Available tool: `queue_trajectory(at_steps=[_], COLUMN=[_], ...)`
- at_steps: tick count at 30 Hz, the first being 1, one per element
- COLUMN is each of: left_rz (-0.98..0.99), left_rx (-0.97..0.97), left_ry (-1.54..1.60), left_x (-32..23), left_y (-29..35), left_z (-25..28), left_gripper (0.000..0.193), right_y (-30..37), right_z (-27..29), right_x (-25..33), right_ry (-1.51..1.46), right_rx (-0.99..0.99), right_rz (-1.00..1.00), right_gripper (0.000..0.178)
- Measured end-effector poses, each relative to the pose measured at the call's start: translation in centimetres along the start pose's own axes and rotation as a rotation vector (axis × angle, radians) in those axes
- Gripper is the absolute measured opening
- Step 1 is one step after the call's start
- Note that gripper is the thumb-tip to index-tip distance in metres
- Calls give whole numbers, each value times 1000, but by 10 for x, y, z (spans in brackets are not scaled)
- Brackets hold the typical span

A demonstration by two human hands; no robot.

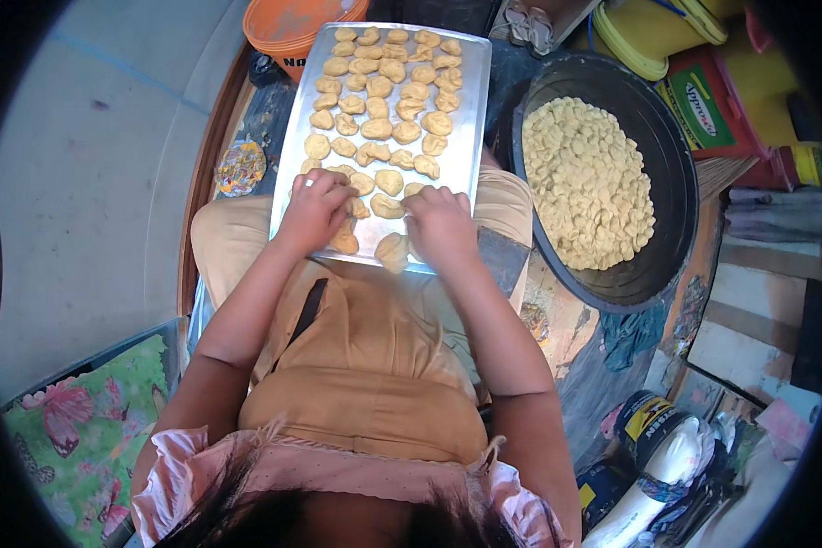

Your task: The person picks up small pieces of dough from a large black bowl and arranges them in rows onto a metal tray. The person then sets the full tray aside, picks up another metal tray, and wipes it clean with a cloth.

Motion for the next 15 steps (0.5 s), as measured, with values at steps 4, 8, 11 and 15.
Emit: queue_trajectory(at_steps=[4,8,11,15], left_rz=[-60,18,18,32], left_rx=[13,-5,-64,-63], left_ry=[44,3,10,-48], left_x=[-7,-7,-11,-20], left_y=[5,-3,-7,-6], left_z=[-4,-10,-13,-11], left_gripper=[18,20,19,24], right_y=[15,11,0,7], right_z=[14,8,3,17], right_x=[-25,-37,-42,-49], right_ry=[0,-142,-201,-199], right_rx=[-75,-87,-120,-133], right_rz=[-101,-166,-173,-276], right_gripper=[14,23,30,33])
Point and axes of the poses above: each hand's wrist, its own y-axis away from the middle knuckle, its own z-axis out of the back of the hand, x = y × z, the point moved 7 cm from there along -y, towards the middle knuckle, and after that the axes turned 3 degrees about x, right-handed, at the moved point
